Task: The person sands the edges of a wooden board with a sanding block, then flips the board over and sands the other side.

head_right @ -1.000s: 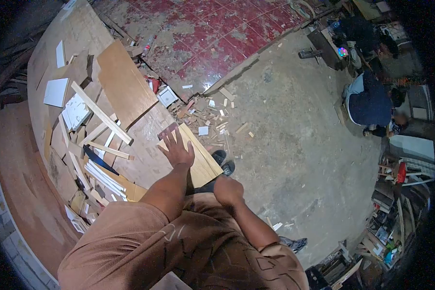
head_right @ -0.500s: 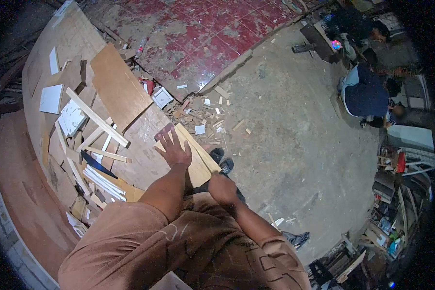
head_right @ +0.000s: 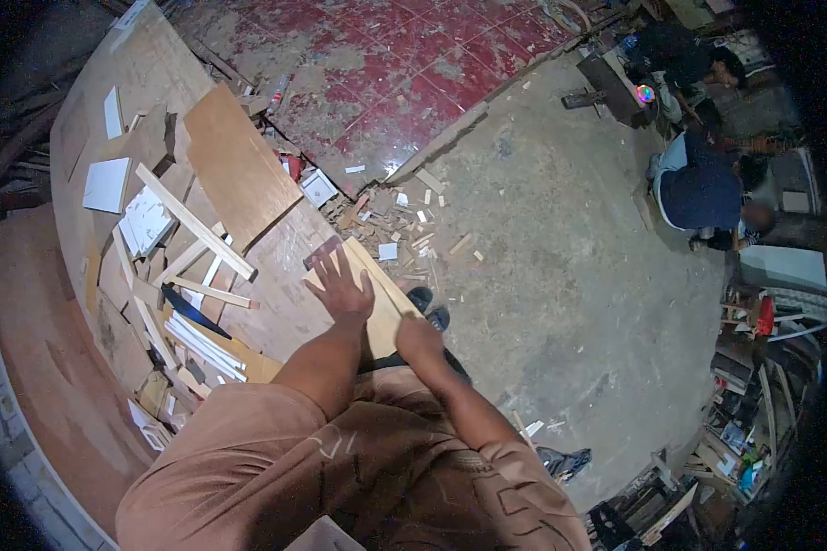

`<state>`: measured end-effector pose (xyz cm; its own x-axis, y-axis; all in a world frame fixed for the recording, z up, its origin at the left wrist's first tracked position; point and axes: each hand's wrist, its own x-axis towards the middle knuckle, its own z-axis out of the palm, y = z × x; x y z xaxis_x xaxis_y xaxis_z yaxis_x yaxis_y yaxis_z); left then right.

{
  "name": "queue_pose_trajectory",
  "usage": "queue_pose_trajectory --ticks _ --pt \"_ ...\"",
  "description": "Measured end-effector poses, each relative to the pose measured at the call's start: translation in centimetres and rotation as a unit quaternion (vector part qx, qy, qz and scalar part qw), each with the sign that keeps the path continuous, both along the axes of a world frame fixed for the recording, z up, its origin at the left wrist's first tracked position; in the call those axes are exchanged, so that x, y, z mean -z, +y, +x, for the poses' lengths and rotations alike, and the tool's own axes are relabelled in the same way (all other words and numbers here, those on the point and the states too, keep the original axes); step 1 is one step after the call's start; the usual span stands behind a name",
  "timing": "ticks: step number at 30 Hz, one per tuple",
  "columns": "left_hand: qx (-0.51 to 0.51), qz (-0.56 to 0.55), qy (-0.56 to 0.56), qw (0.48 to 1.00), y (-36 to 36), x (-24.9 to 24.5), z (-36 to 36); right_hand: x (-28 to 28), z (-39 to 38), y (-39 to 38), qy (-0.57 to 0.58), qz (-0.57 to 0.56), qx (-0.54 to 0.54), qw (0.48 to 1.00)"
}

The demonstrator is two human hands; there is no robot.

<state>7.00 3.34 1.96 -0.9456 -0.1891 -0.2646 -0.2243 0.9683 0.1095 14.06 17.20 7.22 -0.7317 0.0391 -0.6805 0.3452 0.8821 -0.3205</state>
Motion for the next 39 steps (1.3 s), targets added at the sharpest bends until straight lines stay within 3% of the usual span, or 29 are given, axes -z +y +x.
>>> queue_pose_trajectory --ticks 2,5,11,13,15,17,20,22,24,26,28,31,34,37,39 --pt "0.001 0.004 0.002 1.000 -0.3 0.1 -0.1 -5.9 0.6 1.8 -0.080 -0.009 -0.018 0.997" --pt "0.005 -0.015 0.005 1.000 -0.2 0.7 0.2 -9.8 0.2 2.7 -0.099 0.021 -0.038 0.994" --pt "0.008 -0.012 0.000 1.000 -0.1 0.2 0.1 -0.4 -3.7 -0.9 -0.110 0.017 -0.005 0.994" --pt "0.001 -0.017 -0.015 1.000 0.0 0.3 -0.1 0.2 -2.7 -0.8 -0.044 0.012 0.012 0.999" --pt "0.005 -0.011 -0.005 1.000 -0.1 0.8 0.0 -2.7 -0.1 0.9 -0.079 -0.010 -0.003 0.997" --pt "0.009 -0.009 0.002 1.000 -0.4 1.0 0.2 -9.7 -0.4 1.9 -0.175 -0.014 -0.042 0.984" --pt "0.011 -0.010 0.019 1.000 -0.2 1.1 0.2 -11.6 -0.7 1.5 -0.171 0.002 -0.014 0.985" --pt "0.010 -0.012 0.038 0.999 -0.3 1.2 0.2 -8.8 -2.1 0.6 -0.116 -0.003 -0.099 0.988" --pt "0.006 -0.006 0.025 1.000 -0.2 0.8 0.1 0.2 -2.5 -1.2 -0.084 0.031 -0.007 0.996" --pt "0.005 -0.001 0.016 1.000 -0.2 0.5 -0.1 2.0 -1.8 -1.4 -0.053 0.034 0.011 0.998" --pt "0.008 0.011 0.016 1.000 -0.3 0.5 0.1 1.1 -0.8 -0.8 -0.057 0.028 0.018 0.998" --pt "0.006 0.011 0.011 1.000 -0.2 0.4 0.0 -9.4 -0.3 2.4 -0.109 -0.008 -0.008 0.994" --pt "0.008 -0.004 0.026 1.000 -0.3 0.9 0.1 -10.2 -0.9 3.1 -0.120 0.023 -0.046 0.991" --pt "0.011 -0.010 0.027 1.000 -0.3 1.3 0.3 -6.9 -3.4 1.7 -0.126 0.005 -0.101 0.987" --pt "0.008 -0.010 0.018 1.000 -0.2 0.7 0.2 -4.0 -4.7 -0.2 -0.125 0.019 -0.055 0.990"
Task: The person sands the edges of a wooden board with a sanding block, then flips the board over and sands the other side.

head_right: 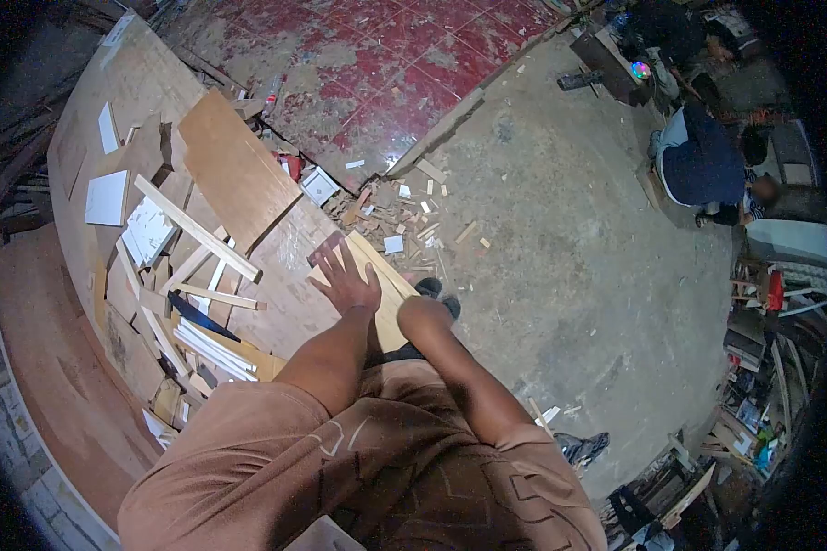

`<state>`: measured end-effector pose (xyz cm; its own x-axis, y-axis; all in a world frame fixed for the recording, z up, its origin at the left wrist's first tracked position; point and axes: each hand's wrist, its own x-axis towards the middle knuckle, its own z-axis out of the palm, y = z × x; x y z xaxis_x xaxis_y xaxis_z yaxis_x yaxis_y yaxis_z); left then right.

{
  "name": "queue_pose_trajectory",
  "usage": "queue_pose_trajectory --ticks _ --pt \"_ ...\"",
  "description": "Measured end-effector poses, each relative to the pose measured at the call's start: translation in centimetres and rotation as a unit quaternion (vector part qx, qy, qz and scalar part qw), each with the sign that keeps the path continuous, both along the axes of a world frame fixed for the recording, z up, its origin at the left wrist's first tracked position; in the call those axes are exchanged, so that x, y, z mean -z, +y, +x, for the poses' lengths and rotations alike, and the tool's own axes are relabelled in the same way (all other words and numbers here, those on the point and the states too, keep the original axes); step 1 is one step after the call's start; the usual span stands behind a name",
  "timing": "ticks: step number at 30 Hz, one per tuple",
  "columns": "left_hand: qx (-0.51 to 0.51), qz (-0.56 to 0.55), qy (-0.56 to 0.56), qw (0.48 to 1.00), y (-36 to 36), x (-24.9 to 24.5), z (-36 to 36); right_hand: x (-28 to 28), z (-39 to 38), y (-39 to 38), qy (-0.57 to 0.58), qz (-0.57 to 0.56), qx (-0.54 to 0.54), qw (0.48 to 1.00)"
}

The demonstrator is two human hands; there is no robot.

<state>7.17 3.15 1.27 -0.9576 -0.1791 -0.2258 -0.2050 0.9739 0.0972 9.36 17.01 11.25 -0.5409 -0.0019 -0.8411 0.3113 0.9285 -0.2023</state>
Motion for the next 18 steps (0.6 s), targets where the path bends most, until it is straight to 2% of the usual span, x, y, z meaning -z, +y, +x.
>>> queue_pose_trajectory --ticks 1,3,4,5,7,10,13,16,18 --pt "-0.003 0.000 -0.005 1.000 0.1 -0.3 -0.2 2.0 0.5 -0.3 0.000 0.002 0.001 1.000" --pt "-0.002 0.001 -0.004 1.000 0.2 -0.6 0.0 5.9 2.0 -0.8 0.067 0.024 0.071 0.995" --pt "-0.003 -0.001 -0.001 1.000 0.2 -0.6 -0.2 5.9 3.1 -0.5 0.122 0.030 0.062 0.990" --pt "-0.002 0.001 -0.002 1.000 0.2 -0.6 -0.2 5.8 4.3 0.4 0.121 0.031 0.062 0.990" --pt "-0.004 0.004 -0.019 1.000 0.1 -0.6 -0.2 3.5 6.0 2.4 0.097 -0.008 0.056 0.994" --pt "0.001 -0.006 -0.010 1.000 0.0 -0.1 -0.2 -1.3 7.7 4.1 0.079 0.006 0.050 0.996" --pt "0.003 -0.004 -0.009 1.000 0.0 0.0 -0.1 -3.2 7.6 3.6 0.092 0.030 0.060 0.994" --pt "0.003 -0.018 -0.016 1.000 0.1 -0.1 -0.2 0.3 6.3 2.9 0.081 -0.024 0.068 0.994" --pt "0.002 -0.016 -0.008 1.000 0.0 0.2 -0.1 4.8 4.5 0.8 0.099 -0.024 0.051 0.993"
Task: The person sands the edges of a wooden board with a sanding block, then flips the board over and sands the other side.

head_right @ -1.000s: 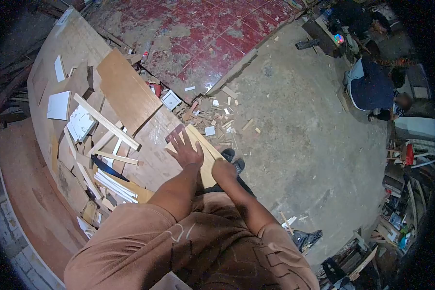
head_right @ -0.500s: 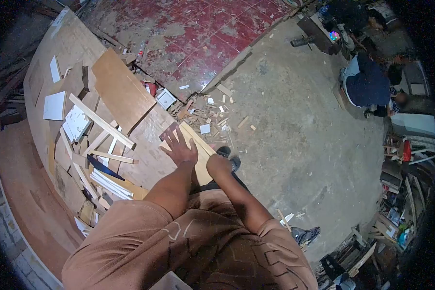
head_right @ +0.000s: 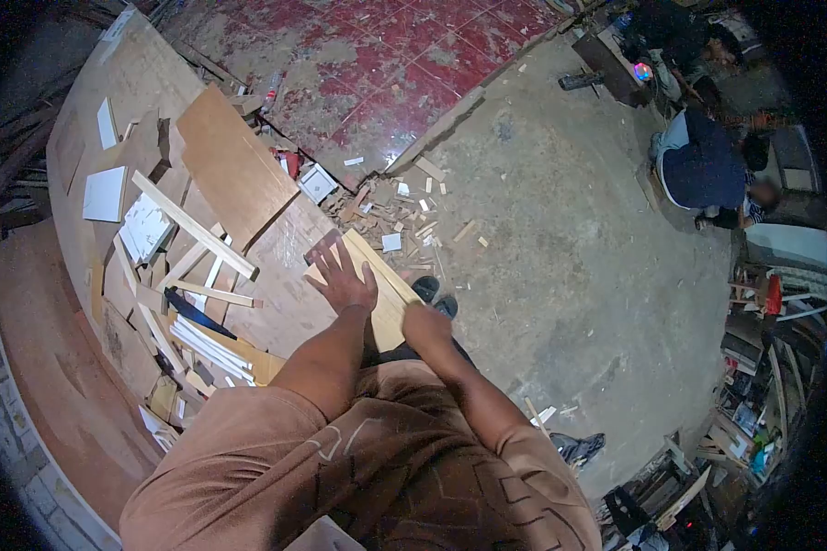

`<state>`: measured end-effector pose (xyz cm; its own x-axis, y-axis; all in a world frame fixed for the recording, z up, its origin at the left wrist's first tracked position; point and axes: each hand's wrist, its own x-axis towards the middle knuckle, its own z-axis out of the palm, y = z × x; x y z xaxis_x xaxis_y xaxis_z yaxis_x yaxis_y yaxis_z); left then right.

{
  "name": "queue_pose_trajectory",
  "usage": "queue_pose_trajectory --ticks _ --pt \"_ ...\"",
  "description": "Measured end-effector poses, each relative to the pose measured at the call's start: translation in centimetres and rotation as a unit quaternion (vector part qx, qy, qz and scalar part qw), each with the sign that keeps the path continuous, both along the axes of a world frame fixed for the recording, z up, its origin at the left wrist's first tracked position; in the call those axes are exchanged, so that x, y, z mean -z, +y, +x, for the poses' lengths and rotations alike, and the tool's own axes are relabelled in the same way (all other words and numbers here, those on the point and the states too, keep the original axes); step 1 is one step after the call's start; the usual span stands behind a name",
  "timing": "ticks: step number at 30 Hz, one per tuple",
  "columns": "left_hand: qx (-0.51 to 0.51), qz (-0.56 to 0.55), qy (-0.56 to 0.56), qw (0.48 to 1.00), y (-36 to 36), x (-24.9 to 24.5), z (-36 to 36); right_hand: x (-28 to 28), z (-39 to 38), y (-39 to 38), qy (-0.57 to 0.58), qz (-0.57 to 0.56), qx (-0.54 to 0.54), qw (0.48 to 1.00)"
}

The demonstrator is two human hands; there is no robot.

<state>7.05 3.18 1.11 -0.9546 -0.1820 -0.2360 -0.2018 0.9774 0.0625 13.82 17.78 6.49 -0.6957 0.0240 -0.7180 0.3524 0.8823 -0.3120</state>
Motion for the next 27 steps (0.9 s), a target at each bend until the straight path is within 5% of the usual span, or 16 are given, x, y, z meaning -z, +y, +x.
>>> queue_pose_trajectory --ticks 5,15,18,23,27 --pt "-0.004 0.018 0.014 1.000 0.1 -0.3 -0.3 3.5 -2.9 -3.0 0.027 0.007 0.027 0.999" --pt "-0.002 0.005 0.007 1.000 0.0 0.0 0.0 -8.0 4.1 3.6 -0.092 0.035 0.052 0.994" --pt "-0.001 0.005 0.000 1.000 0.0 0.0 0.0 -6.7 2.3 2.8 -0.002 -0.015 -0.022 1.000" --pt "0.003 -0.009 0.020 1.000 0.1 0.2 0.2 0.8 -2.6 -2.1 -0.027 0.032 -0.007 0.999" --pt "-0.003 0.014 0.018 1.000 0.1 -0.1 0.0 0.9 -1.6 -1.6 -0.046 0.034 0.011 0.998"
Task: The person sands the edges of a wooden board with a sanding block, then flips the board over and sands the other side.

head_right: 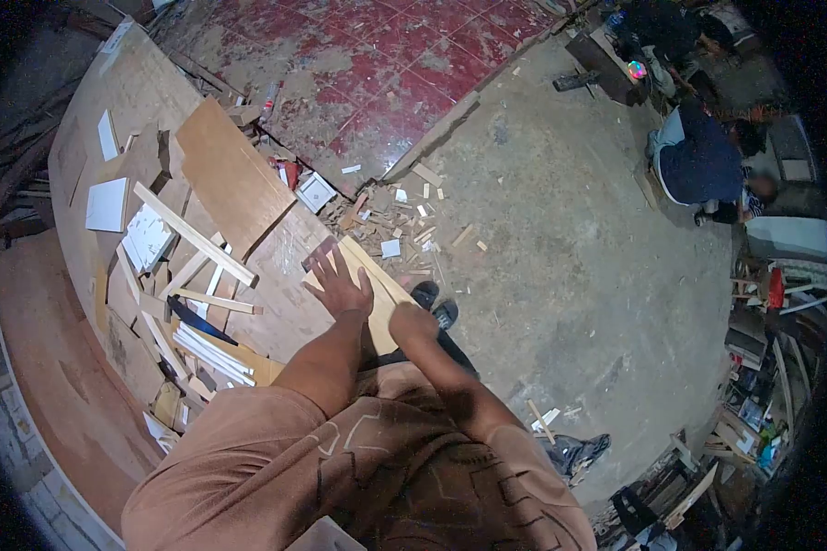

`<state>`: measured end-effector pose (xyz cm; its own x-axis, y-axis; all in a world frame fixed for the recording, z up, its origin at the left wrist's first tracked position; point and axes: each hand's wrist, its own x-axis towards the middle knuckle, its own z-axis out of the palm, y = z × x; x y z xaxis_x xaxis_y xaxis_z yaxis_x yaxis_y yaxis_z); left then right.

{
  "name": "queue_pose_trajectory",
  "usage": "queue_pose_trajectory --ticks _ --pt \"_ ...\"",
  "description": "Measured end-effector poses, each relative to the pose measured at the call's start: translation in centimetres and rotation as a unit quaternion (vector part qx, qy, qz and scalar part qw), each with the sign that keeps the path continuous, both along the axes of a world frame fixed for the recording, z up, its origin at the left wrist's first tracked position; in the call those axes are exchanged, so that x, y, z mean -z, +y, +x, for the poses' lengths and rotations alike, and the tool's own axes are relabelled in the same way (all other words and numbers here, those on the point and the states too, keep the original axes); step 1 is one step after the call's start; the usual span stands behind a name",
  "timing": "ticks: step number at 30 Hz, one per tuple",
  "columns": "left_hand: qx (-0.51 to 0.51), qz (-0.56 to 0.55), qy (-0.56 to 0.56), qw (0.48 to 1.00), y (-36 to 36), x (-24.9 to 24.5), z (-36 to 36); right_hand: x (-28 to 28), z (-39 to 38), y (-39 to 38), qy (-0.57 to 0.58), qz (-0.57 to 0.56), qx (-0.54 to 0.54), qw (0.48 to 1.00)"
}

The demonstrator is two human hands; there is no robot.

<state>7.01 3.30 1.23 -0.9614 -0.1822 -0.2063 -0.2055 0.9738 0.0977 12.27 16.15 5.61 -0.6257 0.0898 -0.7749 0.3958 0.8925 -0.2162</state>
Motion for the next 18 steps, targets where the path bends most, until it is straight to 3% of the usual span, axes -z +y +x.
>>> queue_pose_trajectory --ticks 3,5,9,17,18 --pt "-0.001 0.002 -0.010 1.000 -0.2 -0.3 0.0 -4.5 5.6 4.2 0.018 -0.058 -0.039 0.997" --pt "-0.001 0.006 -0.010 1.000 0.1 -0.4 0.0 -11.8 5.8 6.0 0.001 -0.055 -0.041 0.998" --pt "0.006 -0.005 0.009 1.000 0.1 0.2 0.3 -11.7 6.2 6.4 0.007 -0.025 0.003 1.000" --pt "0.021 0.049 0.022 0.998 -0.8 -0.6 -0.1 -10.9 5.4 3.7 0.161 -0.001 -0.069 0.985" --pt "0.050 0.060 0.067 0.995 -1.6 0.4 -0.7 -10.9 5.4 3.7 0.182 0.012 -0.082 0.980"
